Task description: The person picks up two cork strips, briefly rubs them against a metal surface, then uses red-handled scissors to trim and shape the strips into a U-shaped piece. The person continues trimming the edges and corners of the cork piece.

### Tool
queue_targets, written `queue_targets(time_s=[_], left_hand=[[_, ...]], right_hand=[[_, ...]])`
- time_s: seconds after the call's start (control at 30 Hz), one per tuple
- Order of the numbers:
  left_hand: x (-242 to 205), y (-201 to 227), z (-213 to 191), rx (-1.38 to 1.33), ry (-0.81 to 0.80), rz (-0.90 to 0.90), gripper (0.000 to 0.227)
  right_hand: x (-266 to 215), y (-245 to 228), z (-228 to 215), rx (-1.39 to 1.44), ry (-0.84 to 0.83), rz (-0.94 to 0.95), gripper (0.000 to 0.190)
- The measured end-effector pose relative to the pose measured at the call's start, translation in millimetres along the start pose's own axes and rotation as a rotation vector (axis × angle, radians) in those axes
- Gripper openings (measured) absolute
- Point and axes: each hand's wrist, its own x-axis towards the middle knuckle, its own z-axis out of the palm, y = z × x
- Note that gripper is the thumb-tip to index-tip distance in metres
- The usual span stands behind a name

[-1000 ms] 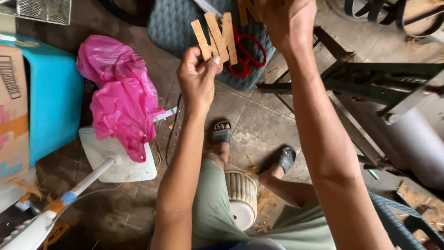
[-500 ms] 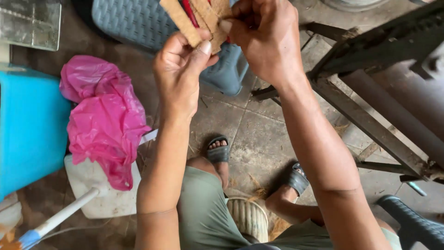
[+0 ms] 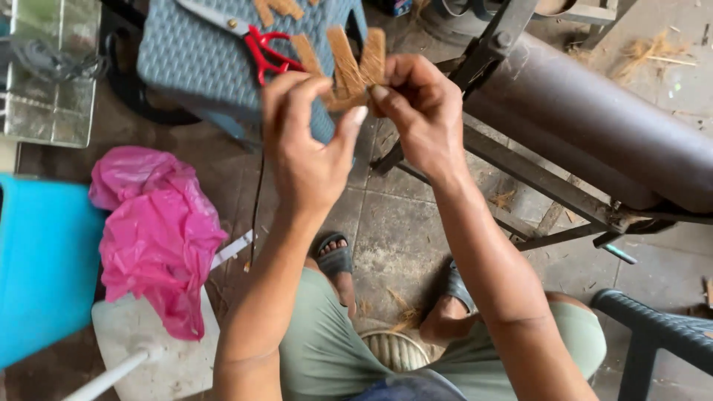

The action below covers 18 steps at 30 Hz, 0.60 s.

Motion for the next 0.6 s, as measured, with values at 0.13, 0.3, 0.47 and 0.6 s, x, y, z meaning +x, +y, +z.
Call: queue_targets(time_s=[0.13,0.3,0.47,0.6], left_hand=[[-19,5,-12,-0.033,0.018,-0.035,0.031],[-46,21,-32,-0.11,-0.081,-0.316,0.032],[-65,37,-28,-0.113,-0.008,-0.229,0.035],[-74,42,-26,-0.103,0.004,-0.107,0.036]], right_hand=[[-24,-3,11,0.091,-0.037,0.034,0.005],[-60,-19,28,0.128,-0.1,0.056,0.007],[-80,-24,30,0.142,-0.047,-0.022,0.018],[-88,-19,26,0.102,0.027,-0.058,0.009]])
